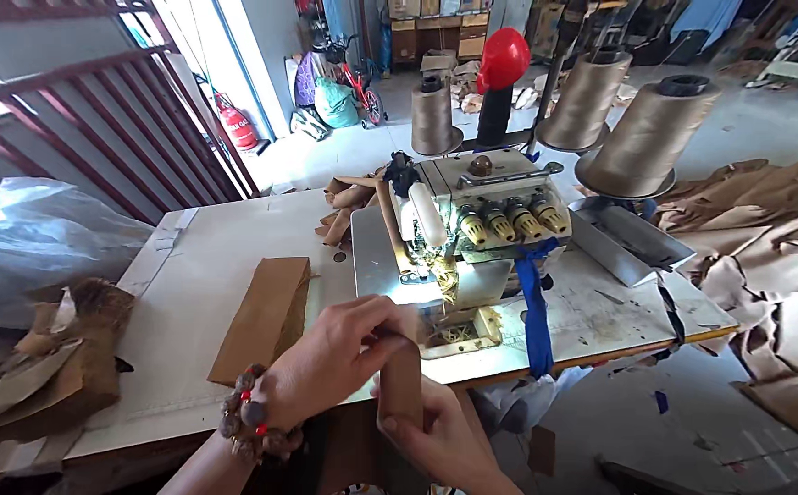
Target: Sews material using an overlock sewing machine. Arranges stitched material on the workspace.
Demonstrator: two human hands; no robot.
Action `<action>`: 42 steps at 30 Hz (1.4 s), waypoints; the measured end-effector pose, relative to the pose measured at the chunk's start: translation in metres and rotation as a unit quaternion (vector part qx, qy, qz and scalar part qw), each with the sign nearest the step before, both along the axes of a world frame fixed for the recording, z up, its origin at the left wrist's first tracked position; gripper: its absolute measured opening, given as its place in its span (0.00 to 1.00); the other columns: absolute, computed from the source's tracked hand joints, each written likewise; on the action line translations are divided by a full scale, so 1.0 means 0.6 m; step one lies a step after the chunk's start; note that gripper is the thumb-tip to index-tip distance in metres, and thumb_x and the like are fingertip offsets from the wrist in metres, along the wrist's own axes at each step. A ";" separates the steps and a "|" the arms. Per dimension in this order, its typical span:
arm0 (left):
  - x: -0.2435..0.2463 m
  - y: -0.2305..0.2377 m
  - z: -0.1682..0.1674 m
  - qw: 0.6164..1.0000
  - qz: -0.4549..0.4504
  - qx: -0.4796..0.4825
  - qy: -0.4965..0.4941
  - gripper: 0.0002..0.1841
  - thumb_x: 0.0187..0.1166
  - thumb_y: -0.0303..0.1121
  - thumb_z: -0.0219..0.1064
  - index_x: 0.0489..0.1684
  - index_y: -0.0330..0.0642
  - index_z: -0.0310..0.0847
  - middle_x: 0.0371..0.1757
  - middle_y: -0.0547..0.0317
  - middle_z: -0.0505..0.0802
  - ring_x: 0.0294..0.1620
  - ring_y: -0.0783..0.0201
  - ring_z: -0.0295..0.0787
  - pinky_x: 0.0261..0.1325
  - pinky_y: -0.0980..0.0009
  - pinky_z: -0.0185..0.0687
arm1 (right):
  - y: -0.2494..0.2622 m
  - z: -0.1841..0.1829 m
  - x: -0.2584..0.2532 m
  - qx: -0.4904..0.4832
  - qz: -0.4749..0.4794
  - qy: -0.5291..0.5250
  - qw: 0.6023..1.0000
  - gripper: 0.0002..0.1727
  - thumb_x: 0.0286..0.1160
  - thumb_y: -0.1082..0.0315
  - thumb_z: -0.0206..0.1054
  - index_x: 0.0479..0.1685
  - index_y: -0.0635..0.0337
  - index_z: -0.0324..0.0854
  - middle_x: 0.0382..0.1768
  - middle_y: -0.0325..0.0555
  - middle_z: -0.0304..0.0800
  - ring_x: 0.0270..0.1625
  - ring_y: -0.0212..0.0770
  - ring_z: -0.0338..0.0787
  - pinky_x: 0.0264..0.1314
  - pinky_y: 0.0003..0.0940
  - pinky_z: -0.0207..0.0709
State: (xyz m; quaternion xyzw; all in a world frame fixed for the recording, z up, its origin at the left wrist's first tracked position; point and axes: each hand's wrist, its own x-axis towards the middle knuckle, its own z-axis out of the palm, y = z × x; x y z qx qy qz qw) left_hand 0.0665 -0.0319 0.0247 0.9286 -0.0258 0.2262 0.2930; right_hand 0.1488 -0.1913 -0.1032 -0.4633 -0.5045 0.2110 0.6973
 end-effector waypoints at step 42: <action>0.129 0.036 -0.060 0.975 0.193 0.110 0.002 0.11 0.77 0.47 0.73 0.35 0.53 0.95 0.46 0.67 0.96 0.56 0.59 0.90 0.59 0.52 0.84 | -0.061 -0.015 0.036 -0.165 -0.192 -0.050 0.966 0.13 0.80 0.72 0.58 0.34 0.67 0.88 0.32 0.44 0.88 0.36 0.29 0.88 0.40 0.24 0.82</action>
